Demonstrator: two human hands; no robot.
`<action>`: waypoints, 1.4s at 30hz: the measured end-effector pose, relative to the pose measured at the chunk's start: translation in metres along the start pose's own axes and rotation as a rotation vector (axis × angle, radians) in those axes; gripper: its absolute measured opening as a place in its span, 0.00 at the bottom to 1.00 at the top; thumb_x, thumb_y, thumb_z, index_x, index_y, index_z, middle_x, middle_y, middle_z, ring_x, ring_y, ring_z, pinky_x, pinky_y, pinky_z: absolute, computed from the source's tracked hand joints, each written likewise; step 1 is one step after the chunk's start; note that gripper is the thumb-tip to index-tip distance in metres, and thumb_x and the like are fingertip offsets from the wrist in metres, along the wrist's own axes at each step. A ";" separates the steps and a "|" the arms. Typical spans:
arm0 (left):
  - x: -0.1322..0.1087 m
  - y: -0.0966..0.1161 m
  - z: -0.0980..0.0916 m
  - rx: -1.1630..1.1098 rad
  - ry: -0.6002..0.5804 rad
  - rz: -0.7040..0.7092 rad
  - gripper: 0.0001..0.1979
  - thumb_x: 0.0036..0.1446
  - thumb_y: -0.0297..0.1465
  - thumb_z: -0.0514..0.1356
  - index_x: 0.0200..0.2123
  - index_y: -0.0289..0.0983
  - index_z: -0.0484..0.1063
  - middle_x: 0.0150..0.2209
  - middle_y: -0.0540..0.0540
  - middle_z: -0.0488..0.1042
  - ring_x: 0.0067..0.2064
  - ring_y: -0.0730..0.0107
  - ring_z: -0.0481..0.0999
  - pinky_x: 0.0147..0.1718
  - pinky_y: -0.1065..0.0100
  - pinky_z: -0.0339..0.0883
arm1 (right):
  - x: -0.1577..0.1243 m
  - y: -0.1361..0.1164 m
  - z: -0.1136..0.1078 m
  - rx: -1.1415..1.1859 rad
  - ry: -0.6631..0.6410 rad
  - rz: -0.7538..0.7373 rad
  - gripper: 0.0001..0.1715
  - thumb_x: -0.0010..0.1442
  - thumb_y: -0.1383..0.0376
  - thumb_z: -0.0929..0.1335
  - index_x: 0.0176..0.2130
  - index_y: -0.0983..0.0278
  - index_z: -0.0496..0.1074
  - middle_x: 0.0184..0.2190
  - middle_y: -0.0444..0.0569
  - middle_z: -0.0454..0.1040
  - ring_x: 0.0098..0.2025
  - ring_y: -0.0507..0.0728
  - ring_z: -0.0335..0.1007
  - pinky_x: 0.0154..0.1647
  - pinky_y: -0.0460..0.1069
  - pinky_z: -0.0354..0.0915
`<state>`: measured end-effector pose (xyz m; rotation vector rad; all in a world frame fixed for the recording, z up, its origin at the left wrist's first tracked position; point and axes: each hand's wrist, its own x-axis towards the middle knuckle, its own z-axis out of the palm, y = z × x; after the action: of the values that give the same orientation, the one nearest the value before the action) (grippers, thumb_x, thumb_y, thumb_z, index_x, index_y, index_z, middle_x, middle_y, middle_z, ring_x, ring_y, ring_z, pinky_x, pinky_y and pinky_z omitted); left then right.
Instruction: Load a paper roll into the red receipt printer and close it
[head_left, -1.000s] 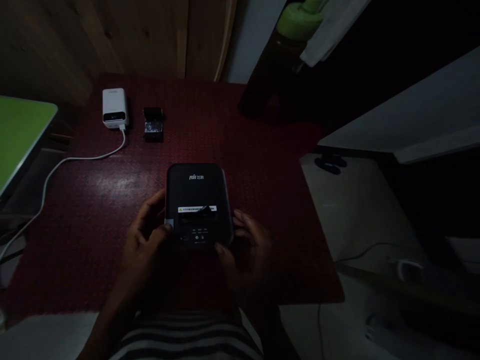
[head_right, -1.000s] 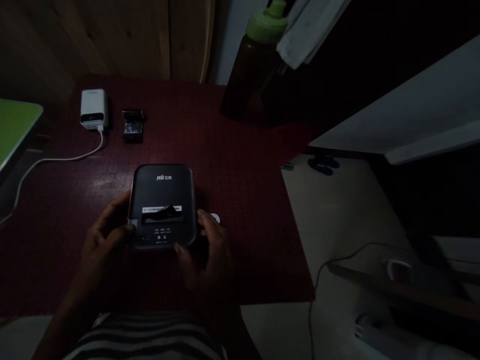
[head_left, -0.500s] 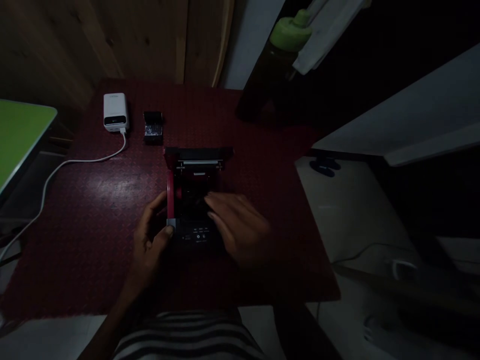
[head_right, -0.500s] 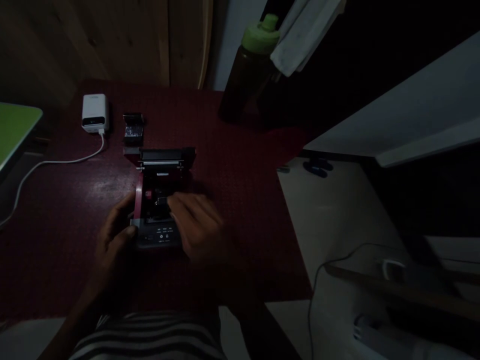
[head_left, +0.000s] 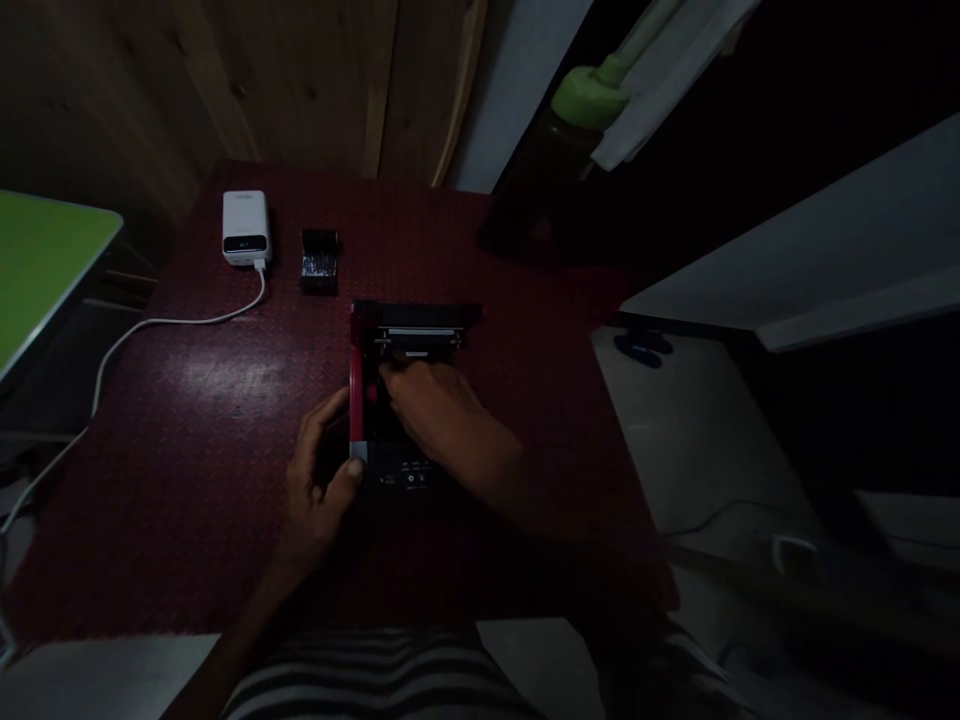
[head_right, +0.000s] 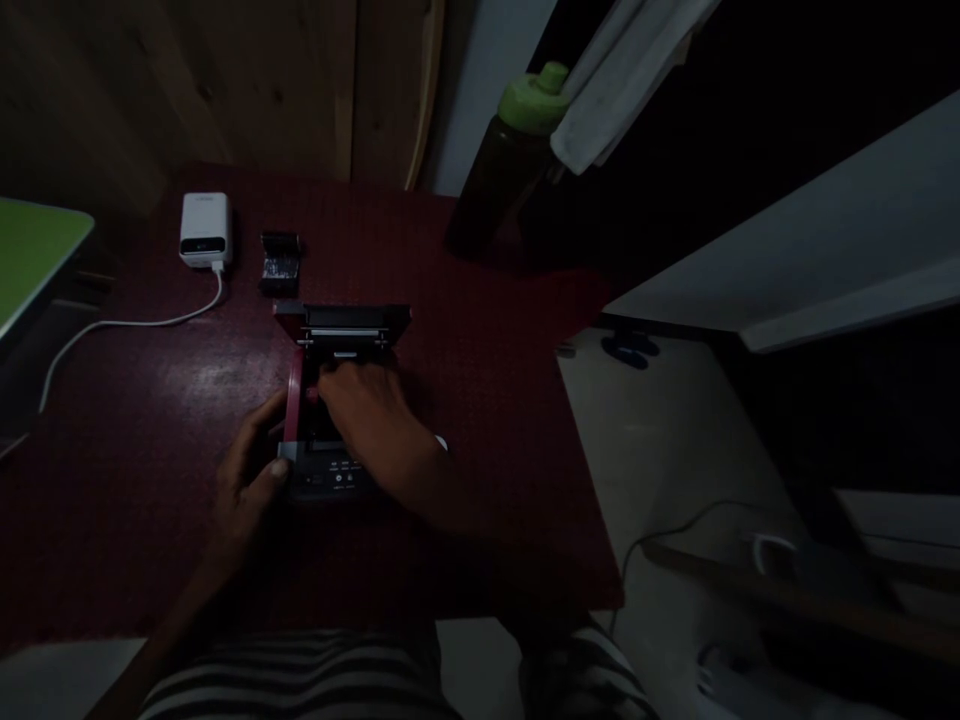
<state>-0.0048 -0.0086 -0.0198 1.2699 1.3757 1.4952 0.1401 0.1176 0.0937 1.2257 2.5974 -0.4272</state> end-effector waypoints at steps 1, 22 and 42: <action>0.000 0.000 0.000 0.000 -0.002 -0.007 0.30 0.75 0.46 0.64 0.76 0.50 0.70 0.74 0.42 0.73 0.74 0.44 0.71 0.74 0.43 0.63 | 0.000 0.000 -0.001 0.001 -0.003 0.002 0.23 0.78 0.76 0.61 0.63 0.67 0.78 0.51 0.62 0.86 0.55 0.66 0.86 0.53 0.55 0.77; 0.003 0.005 0.001 -0.032 0.005 -0.053 0.30 0.74 0.45 0.65 0.75 0.49 0.72 0.73 0.42 0.75 0.71 0.45 0.78 0.65 0.51 0.76 | -0.049 0.119 0.059 1.050 0.950 0.281 0.19 0.57 0.55 0.80 0.46 0.56 0.79 0.42 0.44 0.84 0.44 0.60 0.81 0.47 0.56 0.75; 0.004 0.011 0.003 -0.038 0.008 -0.081 0.30 0.73 0.46 0.66 0.74 0.50 0.73 0.71 0.44 0.77 0.70 0.45 0.79 0.62 0.52 0.79 | -0.102 0.104 0.125 1.033 0.608 0.322 0.21 0.58 0.63 0.76 0.52 0.58 0.84 0.51 0.51 0.89 0.44 0.59 0.86 0.48 0.56 0.80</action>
<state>-0.0019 -0.0056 -0.0087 1.1719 1.3819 1.4658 0.2955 0.0639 -0.0054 2.3342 2.5321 -1.6746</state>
